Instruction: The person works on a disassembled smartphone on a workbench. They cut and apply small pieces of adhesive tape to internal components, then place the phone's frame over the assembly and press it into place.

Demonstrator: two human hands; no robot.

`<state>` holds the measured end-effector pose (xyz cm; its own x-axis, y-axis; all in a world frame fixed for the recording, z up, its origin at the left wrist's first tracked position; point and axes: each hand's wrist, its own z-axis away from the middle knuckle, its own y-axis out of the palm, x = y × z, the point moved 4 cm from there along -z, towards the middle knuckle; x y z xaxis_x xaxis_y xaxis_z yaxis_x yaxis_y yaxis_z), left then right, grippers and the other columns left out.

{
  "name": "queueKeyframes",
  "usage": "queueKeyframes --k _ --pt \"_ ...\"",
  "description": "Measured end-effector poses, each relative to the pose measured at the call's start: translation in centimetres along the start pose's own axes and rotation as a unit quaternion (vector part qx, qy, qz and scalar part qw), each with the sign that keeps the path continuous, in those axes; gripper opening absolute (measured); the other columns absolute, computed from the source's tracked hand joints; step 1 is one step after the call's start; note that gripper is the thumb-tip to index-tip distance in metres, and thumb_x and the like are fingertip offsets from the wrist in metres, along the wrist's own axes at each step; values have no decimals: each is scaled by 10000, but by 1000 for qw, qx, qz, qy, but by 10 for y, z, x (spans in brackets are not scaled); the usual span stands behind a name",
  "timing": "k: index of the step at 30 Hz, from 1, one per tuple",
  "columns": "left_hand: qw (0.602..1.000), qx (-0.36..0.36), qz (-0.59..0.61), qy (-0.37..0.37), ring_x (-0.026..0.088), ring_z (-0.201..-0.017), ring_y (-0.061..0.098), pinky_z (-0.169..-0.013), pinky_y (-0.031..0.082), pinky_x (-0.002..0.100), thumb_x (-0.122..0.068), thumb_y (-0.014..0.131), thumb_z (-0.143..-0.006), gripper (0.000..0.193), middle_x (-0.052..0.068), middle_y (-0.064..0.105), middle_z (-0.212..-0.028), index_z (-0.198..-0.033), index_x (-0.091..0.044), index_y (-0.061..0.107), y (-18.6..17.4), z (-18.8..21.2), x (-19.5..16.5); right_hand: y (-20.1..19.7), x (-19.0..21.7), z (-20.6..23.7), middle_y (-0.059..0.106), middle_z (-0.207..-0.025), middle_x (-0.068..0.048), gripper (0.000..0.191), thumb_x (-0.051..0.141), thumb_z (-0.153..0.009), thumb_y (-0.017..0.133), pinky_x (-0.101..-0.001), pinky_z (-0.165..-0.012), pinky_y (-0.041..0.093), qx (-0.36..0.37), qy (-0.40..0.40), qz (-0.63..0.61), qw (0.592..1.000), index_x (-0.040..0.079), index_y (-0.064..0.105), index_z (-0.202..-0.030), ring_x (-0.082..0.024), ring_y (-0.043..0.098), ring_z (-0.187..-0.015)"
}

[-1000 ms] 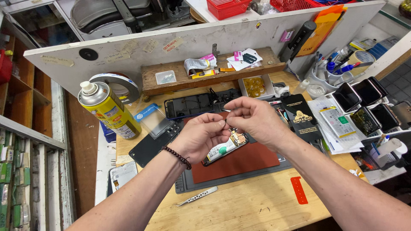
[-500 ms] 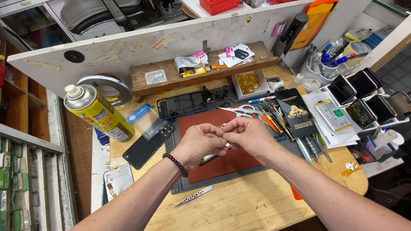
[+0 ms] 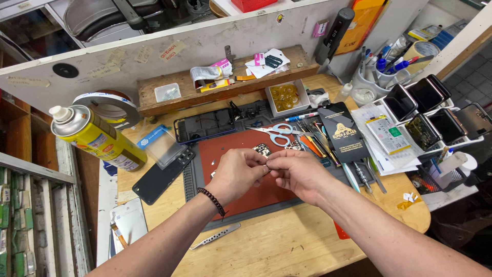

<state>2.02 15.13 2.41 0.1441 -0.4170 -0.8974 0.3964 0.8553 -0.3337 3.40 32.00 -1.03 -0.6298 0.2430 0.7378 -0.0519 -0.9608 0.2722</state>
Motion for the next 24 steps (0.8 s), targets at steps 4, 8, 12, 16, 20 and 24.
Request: queueKeyframes --k 4,8,12,16,20,24 --pt "999 -16 -48 18 108 -628 715 -590 605 279 -158 682 -900 184 60 765 -751 -979 -21 776 18 0 -8 -20 -1 1 674 -846 5 106 80 -904 700 -273 -633 525 0 -6 3 1000 75 683 -1008 -91 632 -712" --pt "997 -3 -68 19 133 -586 671 -577 569 302 -166 627 -946 204 79 724 -693 -919 2 741 40 -6 -13 -48 1 1 712 -865 -10 156 214 -934 706 -294 -627 537 -50 -33 126 990 73 724 -998 -113 658 -715" --pt "999 13 29 -26 139 -639 698 -604 608 304 -134 598 -942 166 65 710 -717 -899 -3 691 54 -18 -11 -112 37 26 787 -864 -147 221 291 -875 728 -415 -756 580 -268 -218 530 774 95 799 -947 -303 753 -802" --pt "992 27 102 -72 153 -683 723 -622 630 313 -124 596 -939 144 68 721 -773 -922 -11 684 72 -29 -9 -176 47 50 773 -877 -184 213 257 -892 686 -457 -827 574 -342 -137 584 723 120 809 -999 -372 742 -863" --pt "978 32 172 -112 171 -680 709 -621 620 329 -140 610 -949 126 74 712 -814 -963 -34 677 80 -44 -15 -179 55 49 778 -914 -152 231 299 -906 673 -479 -838 562 -350 -170 571 723 150 793 -1037 -371 727 -907" --pt "977 18 181 -107 172 -698 715 -634 635 328 -159 609 -967 162 88 717 -835 -954 -8 668 73 -42 -15 -149 50 38 786 -967 -123 315 373 -887 667 -466 -866 572 -250 -193 617 721 219 765 -1145 -346 730 -952"
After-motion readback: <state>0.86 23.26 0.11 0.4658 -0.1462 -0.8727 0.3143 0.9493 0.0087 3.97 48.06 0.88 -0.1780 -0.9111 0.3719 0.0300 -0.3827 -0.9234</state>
